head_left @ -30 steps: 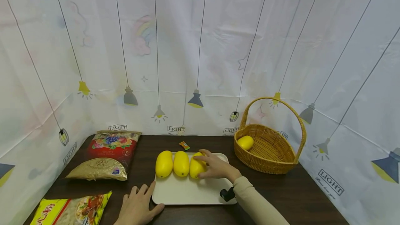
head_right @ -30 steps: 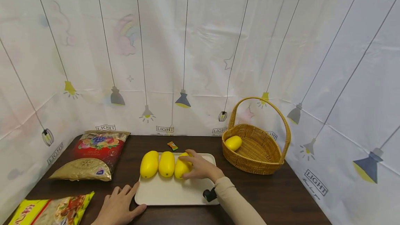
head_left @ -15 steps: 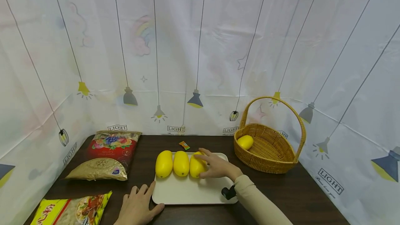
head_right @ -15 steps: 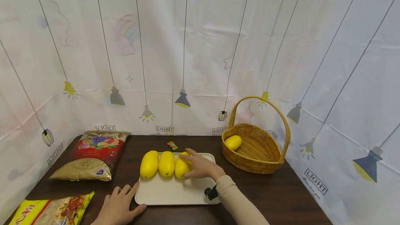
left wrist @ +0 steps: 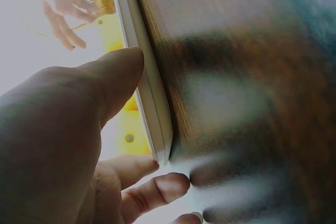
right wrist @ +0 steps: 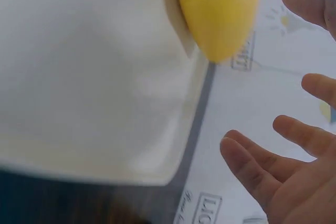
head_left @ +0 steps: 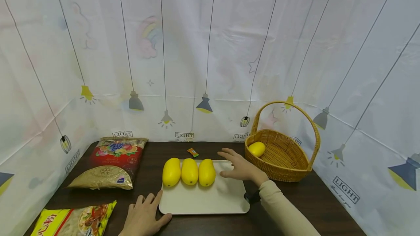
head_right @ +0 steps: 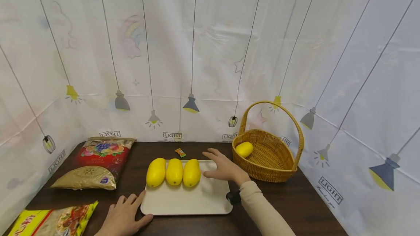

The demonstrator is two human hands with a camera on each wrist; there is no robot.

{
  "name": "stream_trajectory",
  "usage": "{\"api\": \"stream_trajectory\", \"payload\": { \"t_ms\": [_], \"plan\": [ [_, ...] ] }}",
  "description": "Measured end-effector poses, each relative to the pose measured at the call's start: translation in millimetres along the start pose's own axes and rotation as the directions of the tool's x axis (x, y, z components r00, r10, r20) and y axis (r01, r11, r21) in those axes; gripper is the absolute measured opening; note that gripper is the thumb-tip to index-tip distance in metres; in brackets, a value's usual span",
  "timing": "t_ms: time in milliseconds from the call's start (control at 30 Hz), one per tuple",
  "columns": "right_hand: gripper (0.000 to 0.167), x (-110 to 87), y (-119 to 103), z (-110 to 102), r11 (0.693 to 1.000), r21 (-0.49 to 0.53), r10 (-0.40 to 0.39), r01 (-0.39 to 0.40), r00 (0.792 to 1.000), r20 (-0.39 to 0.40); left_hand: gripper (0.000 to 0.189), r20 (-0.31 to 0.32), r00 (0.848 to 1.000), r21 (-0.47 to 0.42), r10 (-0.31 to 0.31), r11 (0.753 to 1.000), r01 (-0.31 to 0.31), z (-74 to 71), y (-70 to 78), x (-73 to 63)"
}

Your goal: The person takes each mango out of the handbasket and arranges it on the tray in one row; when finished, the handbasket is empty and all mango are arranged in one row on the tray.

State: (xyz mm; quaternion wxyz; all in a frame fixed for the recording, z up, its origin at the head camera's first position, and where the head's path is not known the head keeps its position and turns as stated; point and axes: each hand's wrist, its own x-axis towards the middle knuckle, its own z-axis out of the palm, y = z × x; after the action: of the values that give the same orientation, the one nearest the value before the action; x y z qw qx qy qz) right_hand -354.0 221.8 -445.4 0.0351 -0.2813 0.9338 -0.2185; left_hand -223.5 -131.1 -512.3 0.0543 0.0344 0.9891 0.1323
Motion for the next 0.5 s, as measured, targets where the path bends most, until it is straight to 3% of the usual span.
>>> {"api": "stream_trajectory", "payload": {
  "t_ms": [233,500],
  "plan": [
    [0.077,-8.9,14.4,-26.3,1.000,0.020,0.013,-0.010,0.986,-0.168,0.096,0.004,1.000,-0.004,-0.003,1.000,0.003,-0.5,-0.7,-0.6],
    [0.081,-18.4,41.0,-54.0,0.993,-0.018,0.106,-0.117,0.949,-0.297,0.095,0.000,1.000,0.007,0.010,1.000,-0.010,0.3,-1.1,0.9]
  ]
}}
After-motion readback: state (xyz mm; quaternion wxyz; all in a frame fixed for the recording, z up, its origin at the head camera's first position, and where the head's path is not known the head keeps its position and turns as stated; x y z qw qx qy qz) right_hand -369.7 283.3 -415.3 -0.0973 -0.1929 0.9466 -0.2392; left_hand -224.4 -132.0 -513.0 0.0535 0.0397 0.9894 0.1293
